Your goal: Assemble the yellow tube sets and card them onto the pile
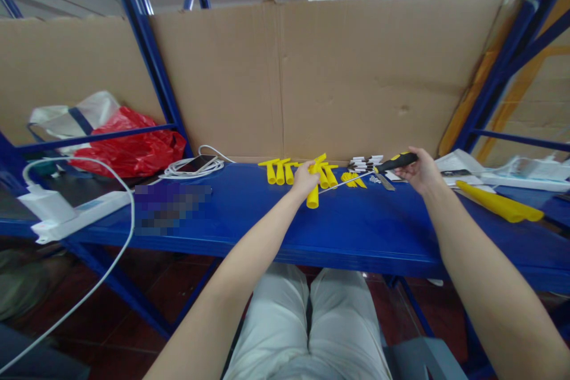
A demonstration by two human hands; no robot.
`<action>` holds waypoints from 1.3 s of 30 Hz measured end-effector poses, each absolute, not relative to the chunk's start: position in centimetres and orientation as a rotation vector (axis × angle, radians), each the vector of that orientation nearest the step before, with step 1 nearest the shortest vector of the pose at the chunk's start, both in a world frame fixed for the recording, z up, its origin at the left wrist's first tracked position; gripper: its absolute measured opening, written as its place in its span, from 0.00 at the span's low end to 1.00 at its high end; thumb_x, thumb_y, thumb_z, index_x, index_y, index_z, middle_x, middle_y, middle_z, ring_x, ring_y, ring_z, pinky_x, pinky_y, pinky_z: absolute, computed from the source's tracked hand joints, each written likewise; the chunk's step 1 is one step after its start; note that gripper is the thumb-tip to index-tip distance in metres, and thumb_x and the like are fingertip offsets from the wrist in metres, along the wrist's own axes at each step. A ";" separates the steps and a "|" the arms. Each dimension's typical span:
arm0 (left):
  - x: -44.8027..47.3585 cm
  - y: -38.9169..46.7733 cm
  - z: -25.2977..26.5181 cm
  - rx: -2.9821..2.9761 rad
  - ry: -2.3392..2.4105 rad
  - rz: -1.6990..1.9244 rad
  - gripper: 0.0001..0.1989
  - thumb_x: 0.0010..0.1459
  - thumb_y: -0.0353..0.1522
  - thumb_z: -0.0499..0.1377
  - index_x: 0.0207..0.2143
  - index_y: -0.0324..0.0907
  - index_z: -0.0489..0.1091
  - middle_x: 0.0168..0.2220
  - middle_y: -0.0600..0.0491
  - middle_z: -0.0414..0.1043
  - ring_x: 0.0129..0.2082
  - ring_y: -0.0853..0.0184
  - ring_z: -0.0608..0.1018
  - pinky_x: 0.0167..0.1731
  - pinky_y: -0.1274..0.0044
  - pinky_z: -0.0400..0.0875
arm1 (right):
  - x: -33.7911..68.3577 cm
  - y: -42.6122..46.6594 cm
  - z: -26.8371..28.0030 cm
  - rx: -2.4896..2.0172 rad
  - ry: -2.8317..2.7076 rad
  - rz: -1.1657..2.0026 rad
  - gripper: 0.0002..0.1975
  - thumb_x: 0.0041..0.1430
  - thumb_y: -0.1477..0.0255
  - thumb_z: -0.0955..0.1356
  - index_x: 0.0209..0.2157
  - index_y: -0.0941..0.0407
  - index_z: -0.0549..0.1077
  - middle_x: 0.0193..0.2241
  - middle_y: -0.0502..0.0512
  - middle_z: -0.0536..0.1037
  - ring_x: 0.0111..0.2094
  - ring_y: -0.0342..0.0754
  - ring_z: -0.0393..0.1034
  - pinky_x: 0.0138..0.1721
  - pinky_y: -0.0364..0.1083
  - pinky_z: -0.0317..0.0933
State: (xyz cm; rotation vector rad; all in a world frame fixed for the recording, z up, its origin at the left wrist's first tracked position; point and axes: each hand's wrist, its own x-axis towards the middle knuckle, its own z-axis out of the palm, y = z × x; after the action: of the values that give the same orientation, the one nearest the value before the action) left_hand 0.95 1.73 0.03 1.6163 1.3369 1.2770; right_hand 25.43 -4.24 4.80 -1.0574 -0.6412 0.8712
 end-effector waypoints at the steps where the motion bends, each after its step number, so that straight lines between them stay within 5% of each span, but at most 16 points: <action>1: 0.9 1.9 -0.1 1.645 1.357 1.271 0.27 0.51 0.20 0.56 0.55 0.37 0.65 0.53 0.44 0.70 0.33 0.67 0.79 0.33 0.79 0.72 | 25.5 -4.1 4.7 -1.068 -0.659 0.877 0.12 0.63 0.74 0.58 0.25 0.59 0.65 0.14 0.50 0.68 0.14 0.41 0.61 0.17 0.39 0.61; 8: 0.7 2.4 -0.7 1.795 1.433 1.238 0.32 0.44 0.18 0.60 0.54 0.35 0.67 0.52 0.43 0.71 0.49 0.60 0.74 0.48 0.75 0.67 | 26.1 -3.5 4.0 -1.237 -0.840 0.998 0.13 0.62 0.70 0.61 0.25 0.57 0.65 0.12 0.48 0.63 0.18 0.43 0.67 0.23 0.39 0.65; 19: 0.5 2.0 -0.4 1.831 1.488 1.188 0.30 0.45 0.18 0.59 0.54 0.33 0.66 0.54 0.41 0.68 0.52 0.59 0.72 0.51 0.73 0.66 | 26.1 -2.8 2.5 -1.819 -1.158 1.094 0.14 0.61 0.61 0.62 0.28 0.57 0.65 0.15 0.51 0.67 0.15 0.40 0.60 0.15 0.39 0.51; 28: 0.5 2.0 -0.6 1.860 1.498 1.173 0.30 0.45 0.18 0.60 0.54 0.35 0.66 0.54 0.43 0.69 0.53 0.61 0.72 0.51 0.75 0.64 | 26.0 -3.3 1.5 -1.818 -1.750 1.073 0.26 0.38 0.52 0.75 0.30 0.56 0.67 0.25 0.54 0.73 0.22 0.40 0.64 0.18 0.38 0.57; 39: 0.6 2.0 -0.6 1.910 1.472 1.189 0.29 0.45 0.17 0.58 0.53 0.35 0.68 0.53 0.44 0.70 0.55 0.62 0.70 0.54 0.77 0.61 | 25.1 -2.2 0.7 -1.827 -1.921 0.694 0.28 0.36 0.51 0.74 0.33 0.56 0.68 0.22 0.51 0.71 0.22 0.43 0.65 0.18 0.40 0.55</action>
State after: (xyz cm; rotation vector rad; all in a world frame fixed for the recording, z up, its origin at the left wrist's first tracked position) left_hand 0.61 1.97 -0.58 1.9098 1.4715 1.1891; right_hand 25.11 -2.25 0.74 -1.8266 -1.9211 0.6938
